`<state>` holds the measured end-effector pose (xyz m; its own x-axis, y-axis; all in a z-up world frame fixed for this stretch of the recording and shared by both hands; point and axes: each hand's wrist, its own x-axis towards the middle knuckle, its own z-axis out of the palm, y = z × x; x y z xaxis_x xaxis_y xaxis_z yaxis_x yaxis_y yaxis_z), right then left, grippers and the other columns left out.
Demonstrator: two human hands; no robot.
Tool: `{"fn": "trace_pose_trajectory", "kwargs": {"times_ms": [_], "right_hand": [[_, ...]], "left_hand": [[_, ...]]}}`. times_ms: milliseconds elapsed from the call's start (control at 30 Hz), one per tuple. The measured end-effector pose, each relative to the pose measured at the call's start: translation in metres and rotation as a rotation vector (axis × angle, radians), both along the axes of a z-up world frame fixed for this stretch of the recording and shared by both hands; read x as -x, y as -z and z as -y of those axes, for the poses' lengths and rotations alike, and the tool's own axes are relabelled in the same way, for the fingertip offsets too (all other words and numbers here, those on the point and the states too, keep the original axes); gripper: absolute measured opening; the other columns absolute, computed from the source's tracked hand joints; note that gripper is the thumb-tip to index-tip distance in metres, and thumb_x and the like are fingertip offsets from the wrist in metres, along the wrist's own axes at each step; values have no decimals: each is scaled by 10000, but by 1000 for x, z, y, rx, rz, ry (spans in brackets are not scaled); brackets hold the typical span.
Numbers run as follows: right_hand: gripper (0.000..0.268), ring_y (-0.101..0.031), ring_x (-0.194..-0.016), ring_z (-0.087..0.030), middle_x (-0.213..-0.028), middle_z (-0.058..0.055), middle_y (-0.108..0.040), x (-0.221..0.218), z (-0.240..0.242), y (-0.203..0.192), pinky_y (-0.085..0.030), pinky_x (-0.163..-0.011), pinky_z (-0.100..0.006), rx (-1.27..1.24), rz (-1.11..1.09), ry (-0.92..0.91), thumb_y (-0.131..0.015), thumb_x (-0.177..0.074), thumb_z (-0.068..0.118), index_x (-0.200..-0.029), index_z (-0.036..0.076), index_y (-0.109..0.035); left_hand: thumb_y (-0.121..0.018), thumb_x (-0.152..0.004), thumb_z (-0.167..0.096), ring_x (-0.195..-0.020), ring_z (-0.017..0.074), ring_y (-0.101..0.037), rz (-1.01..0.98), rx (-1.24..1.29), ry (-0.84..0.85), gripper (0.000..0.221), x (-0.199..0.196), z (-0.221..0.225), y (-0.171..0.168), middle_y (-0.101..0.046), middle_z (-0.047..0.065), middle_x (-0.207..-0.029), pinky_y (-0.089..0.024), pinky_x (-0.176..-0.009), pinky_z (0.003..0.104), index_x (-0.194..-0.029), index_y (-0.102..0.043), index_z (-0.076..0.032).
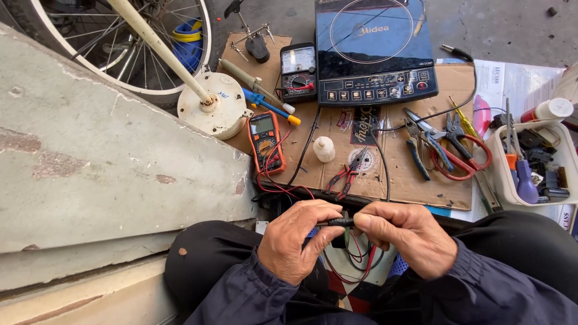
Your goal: Wrapping electrical tape around a wire connection to insulate and secure it.
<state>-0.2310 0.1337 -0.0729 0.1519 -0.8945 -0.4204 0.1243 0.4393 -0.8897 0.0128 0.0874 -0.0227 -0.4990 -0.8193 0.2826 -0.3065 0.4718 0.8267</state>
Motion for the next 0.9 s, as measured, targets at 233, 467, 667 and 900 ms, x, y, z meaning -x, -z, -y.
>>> {"fn": "trace_pose_trajectory", "kwargs": {"times_ms": [233, 467, 667, 900], "right_hand": [[323, -441, -562, -176, -614, -81, -544, 2, 6, 15, -337, -547, -332, -114, 269, 50, -696, -1097, 155, -862, -60, -746], [295, -715, -663, -344, -796, -256, -726, 6, 16, -6, -526, -607, -399, -335, 339, -22, -602, -1013, 116, -1193, -105, -678], [397, -770, -685, -391, -952, -347, -775, 4, 21, -10, -606, -574, -394, -387, 471, -246, -620, -1039, 188, -1238, -154, -657], [332, -801, -726, -388, -1017, -356, -814, 1, 19, 11, -658, -627, -347, -337, 601, -536, -439, -1023, 65, -1015, -168, -676]], "left_hand": [[-846, -923, -92, -1092, 293, -734, 188, 449, 31, 300, 2, 11, -5, -753, 108, -1167, -612, -999, 407, -1179, -707, -18], [-938, -907, -89, -928, 221, -727, 188, 674, 182, 340, -1, 7, -18, -735, 83, -1125, -626, -837, 350, -1200, -781, -17], [-929, -883, -72, -898, 199, -718, 158, 656, 196, 338, -2, 0, -19, -726, 73, -1100, -632, -804, 328, -1191, -800, -21], [-819, -850, -41, -925, 233, -724, 119, 635, 257, 383, -5, -5, -20, -723, 107, -1135, -645, -834, 355, -1229, -776, 3]]}}
